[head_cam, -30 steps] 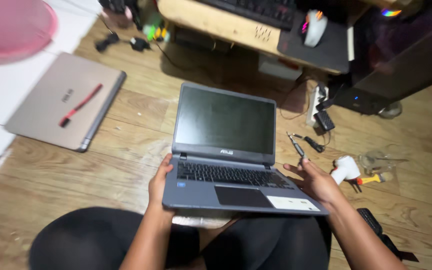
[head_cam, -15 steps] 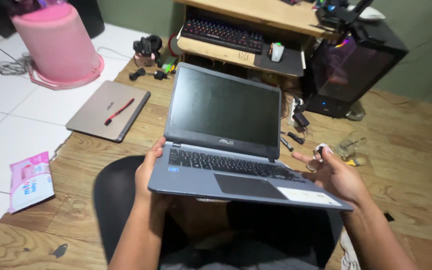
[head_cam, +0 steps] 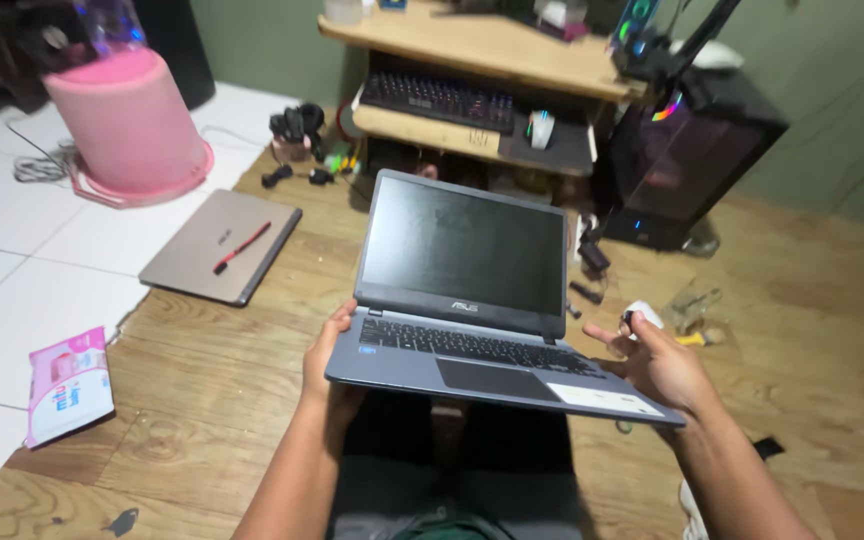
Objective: The person wipes the laptop screen and keyboard area with a cloth. They then use a screwdriver to remove screws from the laptop's side and bottom, eventually prying off the bottom cover to expose the internal components.
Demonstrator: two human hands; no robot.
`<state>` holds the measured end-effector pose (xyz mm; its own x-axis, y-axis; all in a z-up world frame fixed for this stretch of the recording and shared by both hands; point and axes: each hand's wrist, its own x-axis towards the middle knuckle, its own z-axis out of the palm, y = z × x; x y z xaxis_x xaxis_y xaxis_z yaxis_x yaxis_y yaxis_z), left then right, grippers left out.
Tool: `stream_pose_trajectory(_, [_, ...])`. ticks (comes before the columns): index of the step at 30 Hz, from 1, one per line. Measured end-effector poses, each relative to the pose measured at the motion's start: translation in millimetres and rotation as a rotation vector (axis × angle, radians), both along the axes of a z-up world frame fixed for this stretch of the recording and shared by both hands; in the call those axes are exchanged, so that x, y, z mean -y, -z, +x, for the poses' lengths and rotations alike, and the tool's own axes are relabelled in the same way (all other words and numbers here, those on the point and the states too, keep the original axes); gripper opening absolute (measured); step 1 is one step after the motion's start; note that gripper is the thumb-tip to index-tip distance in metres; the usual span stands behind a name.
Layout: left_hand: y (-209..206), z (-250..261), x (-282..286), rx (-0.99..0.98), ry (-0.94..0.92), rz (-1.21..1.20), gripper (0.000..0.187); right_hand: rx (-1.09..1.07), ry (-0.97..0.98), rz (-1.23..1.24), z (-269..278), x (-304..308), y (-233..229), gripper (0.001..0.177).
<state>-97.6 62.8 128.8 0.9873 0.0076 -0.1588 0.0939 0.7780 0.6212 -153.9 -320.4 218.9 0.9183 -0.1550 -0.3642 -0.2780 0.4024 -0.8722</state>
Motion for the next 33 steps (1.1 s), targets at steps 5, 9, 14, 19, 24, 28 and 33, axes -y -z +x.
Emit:
stream_pose_trajectory(5, [47, 4, -1, -0.203, 0.029, -0.003, 0.051, -0.109, -0.042, 0.058, 23, 5, 51, 0.023])
stream_pose_trajectory(9, [67, 9, 1, -0.317, 0.032, -0.038, 0.05, -0.212, -0.038, 0.063, 36, 5, 78, 0.026])
stream_pose_trajectory(14, [72, 15, 5, -0.454, 0.028, 0.069, 0.051, -0.156, -0.016, 0.17, 48, 18, 93, 0.027])
stream_pose_trajectory(19, [90, 15, 14, -0.264, -0.077, 0.187, 0.055, 0.187, 0.231, 0.306, 28, 2, 96, 0.033])
stream_pose_trajectory(24, [107, 23, 12, -0.16, -0.074, 0.114, 0.055, 0.412, 0.352, 0.19, 23, -8, 126, 0.034])
stream_pose_trajectory(28, [116, 50, 9, -0.17, -0.083, 0.117, 0.055, 0.437, 0.325, 0.202, 45, -3, 138, 0.041])
stream_pose_trajectory(33, [140, 94, 19, -0.142, -0.112, 0.085, 0.057, 0.391, 0.332, 0.225, 93, -5, 143, 0.036])
